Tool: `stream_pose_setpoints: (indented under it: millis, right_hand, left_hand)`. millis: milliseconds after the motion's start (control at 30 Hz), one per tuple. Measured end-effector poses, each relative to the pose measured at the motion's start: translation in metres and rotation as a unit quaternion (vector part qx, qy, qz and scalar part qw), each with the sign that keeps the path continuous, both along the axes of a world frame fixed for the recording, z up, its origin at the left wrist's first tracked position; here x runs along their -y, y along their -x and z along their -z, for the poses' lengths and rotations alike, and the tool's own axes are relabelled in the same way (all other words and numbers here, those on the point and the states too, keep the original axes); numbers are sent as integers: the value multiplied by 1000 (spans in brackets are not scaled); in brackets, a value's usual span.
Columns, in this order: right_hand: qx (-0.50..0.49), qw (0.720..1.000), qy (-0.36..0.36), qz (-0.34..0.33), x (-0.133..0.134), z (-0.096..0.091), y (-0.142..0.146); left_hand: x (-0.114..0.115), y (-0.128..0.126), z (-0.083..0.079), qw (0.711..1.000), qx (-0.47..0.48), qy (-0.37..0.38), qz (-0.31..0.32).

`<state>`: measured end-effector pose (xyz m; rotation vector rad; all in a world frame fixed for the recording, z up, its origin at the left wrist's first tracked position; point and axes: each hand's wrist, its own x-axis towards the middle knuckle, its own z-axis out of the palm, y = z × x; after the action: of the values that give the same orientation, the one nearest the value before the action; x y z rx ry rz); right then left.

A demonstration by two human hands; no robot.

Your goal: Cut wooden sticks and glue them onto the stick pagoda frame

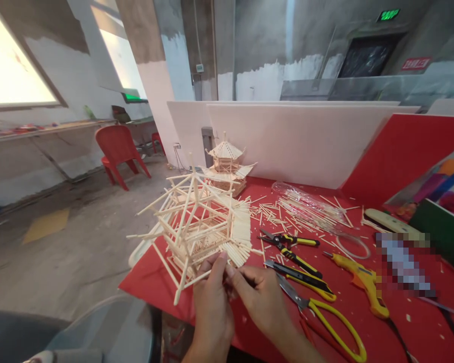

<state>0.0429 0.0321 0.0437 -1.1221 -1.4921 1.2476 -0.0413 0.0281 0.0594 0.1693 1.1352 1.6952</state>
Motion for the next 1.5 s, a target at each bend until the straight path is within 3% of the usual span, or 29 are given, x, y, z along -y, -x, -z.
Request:
stream_pose_setpoints:
  millis: [200, 533, 1167, 1267, 1367, 1433, 1500]
  right_hand:
    - [-19, 1000, -4, -19, 1, 2, -4]
    - [36, 997, -60, -28, 11, -5, -31]
    - [152, 983, -86, 59, 17, 4, -97]
    - [303, 943, -82, 112, 6, 5, -128]
    - [506, 827, -2, 246, -11, 11, -176]
    - [545, 779, 52, 305, -19, 18, -209]
    - [556, 760, 109, 318, -25, 27, -236]
  left_hand:
    - [-3, -1, -6, 1000, -9, 20, -1]
    - [-3, -2, -10, 997, -59, 57, 11]
    - [-3, 2, -14, 995, -85, 32, 36]
    - [-4, 4, -17, 995, -75, 65, 26]
    - [-10, 7, -16, 994, -80, 67, 43]
    - [-14, 8, -15, 993, -82, 67, 52]
    - [-13, 8, -15, 993, -85, 66, 56]
